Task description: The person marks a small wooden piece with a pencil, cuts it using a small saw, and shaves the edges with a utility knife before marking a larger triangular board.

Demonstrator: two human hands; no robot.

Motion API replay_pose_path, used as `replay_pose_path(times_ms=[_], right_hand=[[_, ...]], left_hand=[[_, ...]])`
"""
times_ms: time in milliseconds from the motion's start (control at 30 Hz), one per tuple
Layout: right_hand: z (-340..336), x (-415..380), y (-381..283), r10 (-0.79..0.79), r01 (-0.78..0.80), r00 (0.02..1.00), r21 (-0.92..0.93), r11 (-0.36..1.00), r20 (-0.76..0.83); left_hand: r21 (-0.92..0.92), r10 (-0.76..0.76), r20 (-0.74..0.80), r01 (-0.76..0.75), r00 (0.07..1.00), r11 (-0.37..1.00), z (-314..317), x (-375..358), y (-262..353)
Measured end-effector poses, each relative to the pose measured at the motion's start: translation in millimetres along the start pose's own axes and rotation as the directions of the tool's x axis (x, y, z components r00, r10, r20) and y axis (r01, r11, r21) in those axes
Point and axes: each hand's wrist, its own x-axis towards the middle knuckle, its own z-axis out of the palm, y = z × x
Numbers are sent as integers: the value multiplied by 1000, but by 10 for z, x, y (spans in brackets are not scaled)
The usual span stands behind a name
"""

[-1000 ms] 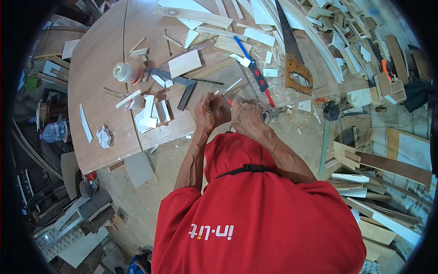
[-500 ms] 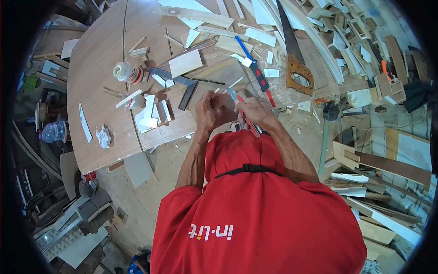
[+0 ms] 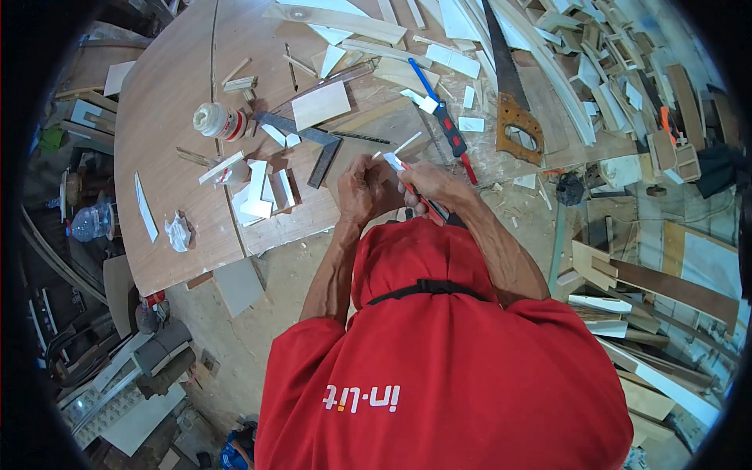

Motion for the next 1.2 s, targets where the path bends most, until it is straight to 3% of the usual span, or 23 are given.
replay_pose_path(times_ms=[100,167,200,233,300,333,400,467,533,567,633,700,767,800,833,900,967,1000,1067,1100,1133,1167,1200], right_hand=[[-24,64,-2,45,-48,998,80,996,42],[52,28,43,-295,254,947,-268,929,-125],[92,81,134,-678,413,672,-608,678,-299],[30,95,214,-677,415,675,-607,677,-294],[-38,-104,76,-531,302,650,-457,837,-543],[-157,-19,182,-547,275,640,-503,819,-539],[-275,134,329,-591,261,584,-561,786,-557],[-347,142,405,-631,241,531,-613,752,-565],[-399,77,409,-482,244,732,-475,845,-481],[-390,72,440,-481,242,733,-476,846,-481],[-342,48,536,-321,363,760,-41,931,-565],[-299,-15,526,-271,366,761,46,929,-589],[-302,-68,491,-214,368,761,137,920,-612],[-319,-98,474,-128,311,802,225,923,-584],[-332,-122,468,-43,251,835,310,917,-549],[-356,-127,467,-24,244,848,351,904,-529],[-369,-147,447,-10,242,860,391,888,-510],[-382,-169,421,-8,243,860,397,885,-511],[-406,-207,465,2,245,857,412,878,-515],[-436,-239,548,-4,271,801,357,894,-598],[-448,-266,644,-11,290,737,302,908,-676],[-442,-272,767,-4,294,732,312,903,-681],[-419,-290,895,-110,224,679,63,973,-726]], left_hand=[[-27,-7,15,7,1000,1000,6,72,-97],[-41,-160,119,166,980,985,-21,118,-189],[-178,-265,163,292,951,940,-29,137,-223],[-176,-270,159,296,950,939,-49,139,-261],[-220,-320,266,381,909,898,-153,187,-161],[-218,-322,271,384,907,897,-161,192,-121],[-475,-319,320,443,892,761,-129,230,-55],[-462,-311,399,483,862,744,-122,243,-121],[-448,-301,476,522,827,726,-83,222,-172],[-415,-323,475,532,818,738,-72,219,-160],[-381,-349,473,545,809,747,-43,181,-123],[-384,-267,332,388,905,838,-52,134,71],[-386,-306,409,467,860,796,-140,71,281],[-98,-98,285,131,953,987,-172,48,362],[232,161,240,-217,957,948,-172,30,406],[295,162,281,-246,946,923,-99,-15,338],[155,368,289,-422,884,893,-28,-1,179],[149,374,294,-429,879,891,5,21,158],[106,305,261,-341,916,934,27,72,193],[103,308,271,-346,912,933,27,119,246],[33,77,310,-92,948,995,30,174,302],[-22,-151,363,171,919,985,34,243,355],[-21,-143,377,163,915,986,64,298,308]])
